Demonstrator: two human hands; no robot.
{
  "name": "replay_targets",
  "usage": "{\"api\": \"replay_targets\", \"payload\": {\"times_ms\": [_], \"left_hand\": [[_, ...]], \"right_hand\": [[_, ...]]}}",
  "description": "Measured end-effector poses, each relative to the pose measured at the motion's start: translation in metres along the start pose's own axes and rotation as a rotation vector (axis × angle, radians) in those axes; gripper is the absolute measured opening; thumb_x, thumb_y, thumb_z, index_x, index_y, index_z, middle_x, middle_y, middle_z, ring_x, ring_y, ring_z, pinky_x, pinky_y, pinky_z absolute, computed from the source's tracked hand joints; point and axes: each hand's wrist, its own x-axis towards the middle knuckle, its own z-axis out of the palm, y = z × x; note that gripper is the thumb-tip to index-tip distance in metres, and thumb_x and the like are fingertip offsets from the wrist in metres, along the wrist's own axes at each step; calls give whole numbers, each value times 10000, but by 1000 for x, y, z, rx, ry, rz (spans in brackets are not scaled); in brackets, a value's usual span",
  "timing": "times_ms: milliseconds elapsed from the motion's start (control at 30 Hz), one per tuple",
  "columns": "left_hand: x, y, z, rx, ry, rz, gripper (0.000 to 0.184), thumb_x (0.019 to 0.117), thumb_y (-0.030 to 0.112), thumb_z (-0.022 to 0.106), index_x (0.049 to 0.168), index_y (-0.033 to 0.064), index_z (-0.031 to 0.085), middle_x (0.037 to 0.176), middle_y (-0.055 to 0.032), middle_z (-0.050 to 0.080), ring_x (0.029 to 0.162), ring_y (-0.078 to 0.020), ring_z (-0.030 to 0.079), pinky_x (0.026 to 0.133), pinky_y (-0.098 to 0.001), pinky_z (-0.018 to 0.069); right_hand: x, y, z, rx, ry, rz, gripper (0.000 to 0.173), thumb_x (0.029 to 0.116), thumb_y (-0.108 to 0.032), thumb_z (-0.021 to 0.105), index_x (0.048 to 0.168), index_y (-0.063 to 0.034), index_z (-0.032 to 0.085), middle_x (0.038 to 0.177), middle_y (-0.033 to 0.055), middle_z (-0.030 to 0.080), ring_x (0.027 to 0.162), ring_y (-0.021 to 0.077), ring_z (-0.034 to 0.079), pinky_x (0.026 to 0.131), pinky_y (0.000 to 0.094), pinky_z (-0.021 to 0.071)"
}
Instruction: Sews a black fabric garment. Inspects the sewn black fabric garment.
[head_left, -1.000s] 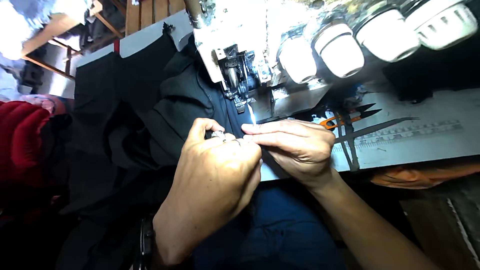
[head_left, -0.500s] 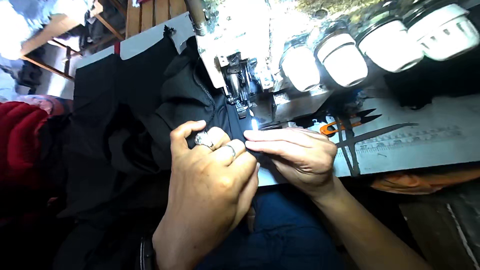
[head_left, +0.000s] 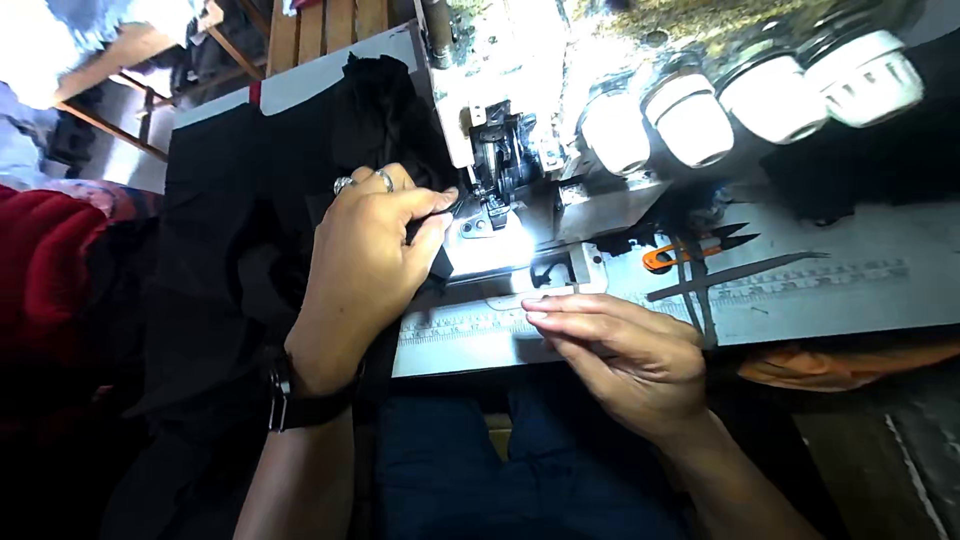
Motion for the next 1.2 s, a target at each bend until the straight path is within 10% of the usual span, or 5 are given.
{"api": "replay_targets", "payload": {"times_ms": [333,533,1200], "left_hand": [[-58,64,36,-70,-11,28,264,983,187,594,1151,162,796,851,2,664,789,-121,621,666,-303,507],[-58,74,57,-160,62,25,247,983,181,602,1121,206,805,903,34,693,845,-98,634,701,-293,506],[-78,76,54,-281,130,3,225,998,208,634,1161,231,787,977,48,722,931,-84,660,814,-308,548]], "right_hand": [[14,-17,12,219,142,509,218,990,-113,652,1167,-27,744,934,26,783,807,118,758,748,249,656],[29,-18,14,210,243,571,74,951,-102,696,987,-61,746,745,5,740,643,85,711,605,229,621],[11,-40,17,296,281,572,185,1057,-93,525,1040,-29,698,815,55,728,712,135,731,683,287,649]]}}
